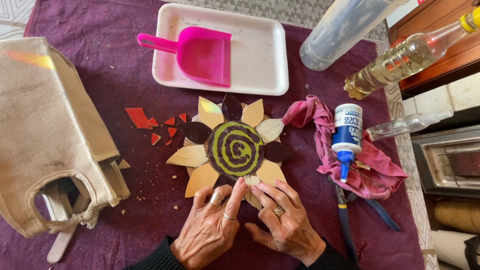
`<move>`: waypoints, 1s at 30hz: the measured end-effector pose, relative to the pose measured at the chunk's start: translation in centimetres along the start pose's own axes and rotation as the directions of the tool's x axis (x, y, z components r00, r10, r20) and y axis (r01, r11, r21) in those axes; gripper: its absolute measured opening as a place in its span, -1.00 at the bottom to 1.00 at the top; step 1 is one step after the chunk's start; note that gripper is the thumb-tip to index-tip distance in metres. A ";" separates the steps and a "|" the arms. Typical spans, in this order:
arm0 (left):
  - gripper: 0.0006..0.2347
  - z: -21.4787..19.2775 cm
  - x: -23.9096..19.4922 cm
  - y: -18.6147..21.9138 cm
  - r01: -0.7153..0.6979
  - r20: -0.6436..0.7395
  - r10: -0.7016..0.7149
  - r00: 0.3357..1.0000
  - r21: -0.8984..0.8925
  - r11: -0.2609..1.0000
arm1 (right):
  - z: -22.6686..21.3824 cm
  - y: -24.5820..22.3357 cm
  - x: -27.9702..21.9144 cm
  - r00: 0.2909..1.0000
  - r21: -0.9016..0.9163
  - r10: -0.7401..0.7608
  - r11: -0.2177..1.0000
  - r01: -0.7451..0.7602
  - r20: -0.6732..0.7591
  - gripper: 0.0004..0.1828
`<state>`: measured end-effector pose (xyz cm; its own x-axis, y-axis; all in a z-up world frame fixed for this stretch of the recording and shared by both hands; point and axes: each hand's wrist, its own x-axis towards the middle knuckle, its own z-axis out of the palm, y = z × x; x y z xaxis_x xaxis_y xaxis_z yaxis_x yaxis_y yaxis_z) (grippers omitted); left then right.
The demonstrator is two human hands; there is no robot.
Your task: The person applies glue from a bottle onto small petal-shaped pieces and presses them onto a round mosaic sunflower base on the table, adding petals around the spiral center. They then handle a canvas bag and sort through scrap pieces on the table.
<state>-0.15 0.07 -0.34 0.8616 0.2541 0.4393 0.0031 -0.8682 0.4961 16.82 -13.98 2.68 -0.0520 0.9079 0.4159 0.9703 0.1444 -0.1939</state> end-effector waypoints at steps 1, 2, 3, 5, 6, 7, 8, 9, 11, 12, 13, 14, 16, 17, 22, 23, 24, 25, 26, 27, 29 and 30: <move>-0.32 0.1 -0.1 -0.1 -0.009 0.017 0.009 1.000 0.001 1.000 | -0.1 0.0 0.1 1.000 0.005 0.007 1.000 -0.007 0.017 -0.65; -0.32 0.1 -0.1 -0.1 -0.009 0.016 0.009 1.000 0.001 1.000 | -0.2 0.0 0.2 1.000 0.004 0.006 1.000 -0.006 0.018 -0.65; -0.33 0.1 -0.1 -0.1 -0.021 0.024 0.021 0.999 0.009 1.000 | -0.2 0.0 0.3 1.000 0.019 0.007 1.000 -0.008 0.021 -0.66; -0.34 -0.1 0.0 0.0 -0.032 0.033 0.031 0.999 0.017 0.999 | -0.2 0.0 0.4 1.000 0.034 0.009 0.999 -0.010 0.025 -0.68; -0.36 -0.1 0.1 0.1 -0.054 0.004 0.054 0.999 0.048 0.997 | -0.1 0.1 0.4 1.000 0.059 0.013 0.998 -0.015 0.027 -0.68; -0.38 -0.2 0.1 0.2 -0.075 -0.023 0.077 0.997 0.080 0.994 | -0.1 0.2 0.3 0.999 0.083 0.018 0.996 -0.020 0.029 -0.69; -0.38 -0.1 0.0 0.2 -0.075 -0.023 0.077 0.997 0.079 0.994 | 0.0 0.2 0.4 0.999 0.083 0.019 0.996 -0.021 0.030 -0.69; -0.39 -0.1 0.0 0.3 -0.077 -0.021 0.079 0.997 0.081 0.994 | 0.0 0.2 0.4 0.999 0.103 0.024 0.994 -0.028 0.035 -0.69; -0.40 0.2 -0.1 0.1 -0.083 -0.020 0.085 0.996 0.083 0.993 | 0.0 0.2 0.4 0.999 0.119 0.030 0.992 -0.035 0.040 -0.70; -0.42 0.3 -0.3 0.1 -0.067 0.005 0.067 0.998 0.066 0.996 | 0.1 0.2 0.4 0.999 0.122 0.029 0.992 -0.034 0.041 -0.70; -0.43 0.4 -0.4 0.0 -0.050 0.030 0.049 0.998 0.049 0.998 | 0.2 0.2 0.5 0.999 0.126 0.028 0.992 -0.033 0.043 -0.70; -0.43 0.4 -0.4 0.0 -0.054 0.031 0.053 0.998 0.047 0.997 | 0.2 0.1 0.3 0.999 0.123 0.031 0.992 -0.036 0.042 -0.70; -0.50 0.3 -0.4 -0.1 -0.081 0.021 0.079 0.997 0.088 0.993 | 0.3 0.2 0.2 0.999 0.120 0.035 0.992 -0.038 0.027 -0.69; -0.50 0.4 -0.3 -0.1 -0.082 0.019 0.081 0.997 0.090 0.993 | 0.3 0.4 0.0 0.999 0.118 0.034 0.992 -0.036 0.025 -0.69; -0.75 0.6 -0.7 0.1 -0.098 0.037 0.093 0.995 0.159 0.982 | 0.1 0.2 -0.2 1.000 0.060 0.017 0.998 -0.015 -0.023 -0.63; -0.75 0.7 -0.6 0.1 -0.099 0.034 0.094 0.995 0.159 0.982 | 0.1 0.1 0.0 1.000 0.057 0.015 0.998 -0.013 -0.023 -0.63; -0.77 0.7 -0.7 0.2 -0.106 0.049 0.100 0.994 0.166 0.980 | 0.0 0.0 0.0 1.000 0.019 0.030 0.999 -0.030 -0.007 -0.63; -0.79 0.8 -0.8 0.2 -0.114 0.064 0.105 0.992 0.172 0.978 | 0.0 -0.1 0.2 0.999 -0.019 0.046 0.999 -0.046 0.009 -0.63; -0.79 0.7 -0.9 0.2 -0.110 0.061 0.100 0.993 0.176 0.978 | 0.1 -0.1 0.2 0.999 -0.017 0.040 0.999 -0.040 0.009 -0.63; -0.79 0.7 -0.9 0.2 -0.112 0.066 0.101 0.993 0.194 0.974 | 0.2 0.0 0.3 0.999 -0.028 0.045 0.999 -0.044 0.023 -0.64; -0.78 0.7 -0.8 0.3 -0.118 0.071 0.105 0.992 0.209 0.971 | 0.3 0.0 0.2 0.998 -0.044 0.053 0.998 -0.051 0.038 -0.66; -0.78 0.7 -0.8 0.4 -0.117 0.074 0.104 0.992 0.209 0.971 | 0.4 0.0 0.1 0.998 -0.058 0.057 0.997 -0.054 0.042 -0.68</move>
<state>-0.49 -0.78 -1.05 0.8923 0.1305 0.4323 0.0079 -0.9617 0.2740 16.69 -13.70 2.42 -0.0068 0.9303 0.3667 0.9837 0.0721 -0.1646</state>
